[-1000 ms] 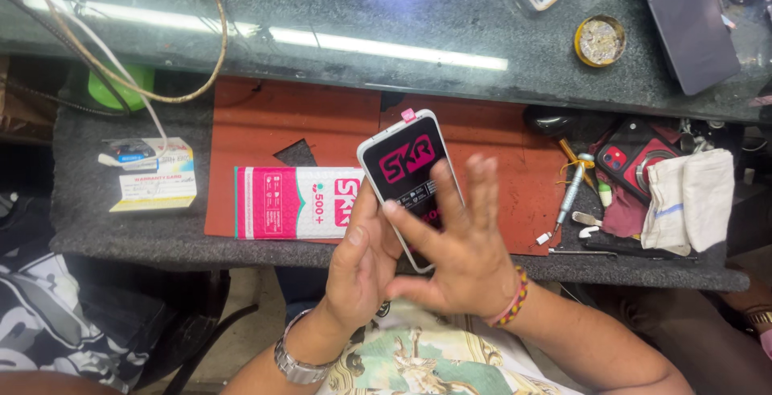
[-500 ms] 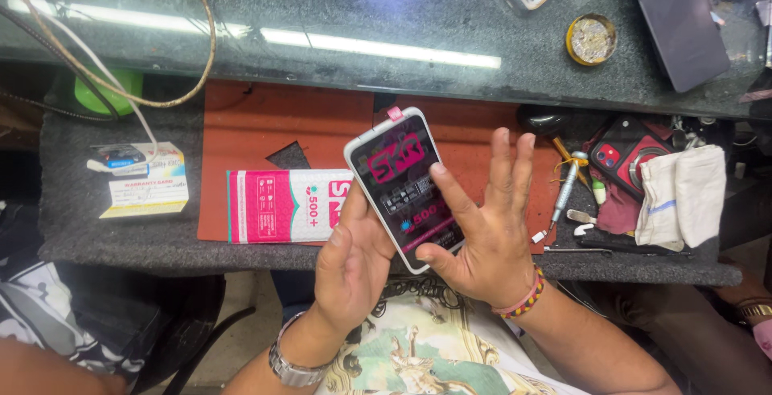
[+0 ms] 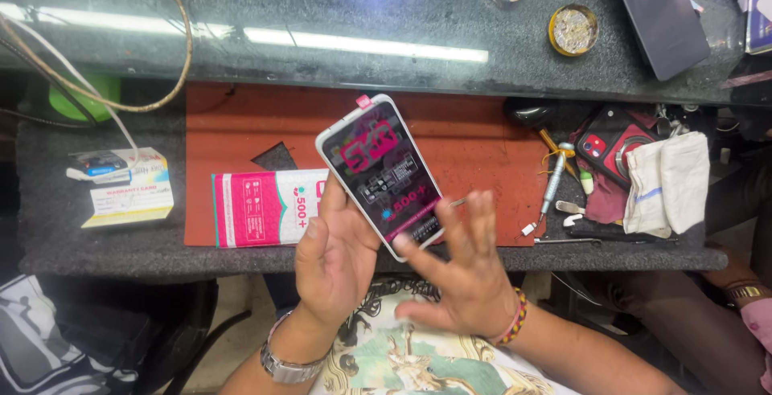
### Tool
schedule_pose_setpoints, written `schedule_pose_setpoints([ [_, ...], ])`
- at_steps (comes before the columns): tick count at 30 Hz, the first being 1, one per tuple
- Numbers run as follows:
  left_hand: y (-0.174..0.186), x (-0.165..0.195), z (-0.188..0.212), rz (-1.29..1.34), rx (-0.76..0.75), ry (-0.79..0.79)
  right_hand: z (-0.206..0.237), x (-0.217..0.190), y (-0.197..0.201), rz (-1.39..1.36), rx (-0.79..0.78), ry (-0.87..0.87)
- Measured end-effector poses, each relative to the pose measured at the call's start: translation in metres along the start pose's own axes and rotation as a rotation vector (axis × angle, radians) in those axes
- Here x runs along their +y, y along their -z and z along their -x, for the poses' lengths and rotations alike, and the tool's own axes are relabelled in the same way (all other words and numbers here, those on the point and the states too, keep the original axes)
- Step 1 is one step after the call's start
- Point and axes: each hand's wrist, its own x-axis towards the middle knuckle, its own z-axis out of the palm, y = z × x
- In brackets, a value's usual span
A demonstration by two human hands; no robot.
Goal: The person reassembles a white smartphone at a repair workbench. They align and press a replacement display onto the phone body, test the screen by tapping and swiping through menus, close the back cover, insert the SIM tray, and press the edges to seat the housing. At the end they pick up a yellow tube and rubber bands from the bench.
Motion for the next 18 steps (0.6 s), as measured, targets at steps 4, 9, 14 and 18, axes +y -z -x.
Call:
schedule_pose_setpoints([
  [4, -0.005, -0.002, 0.002, -0.026, -0.028, 0.040, -0.022, 0.004, 0.001, -0.060, 0.052, -0.111],
  [9, -0.007, -0.002, 0.004, -0.080, -0.056, 0.065, -0.052, 0.005, 0.006, 0.063, 0.034, -0.025],
  [14, -0.007, -0.003, 0.005, -0.067, -0.062, 0.063, -0.071, -0.003, 0.012, 0.064, 0.008, 0.032],
  [18, -0.007, -0.004, 0.006, -0.043, -0.027, 0.079, -0.067, -0.006, 0.009, 0.052, 0.004, 0.043],
])
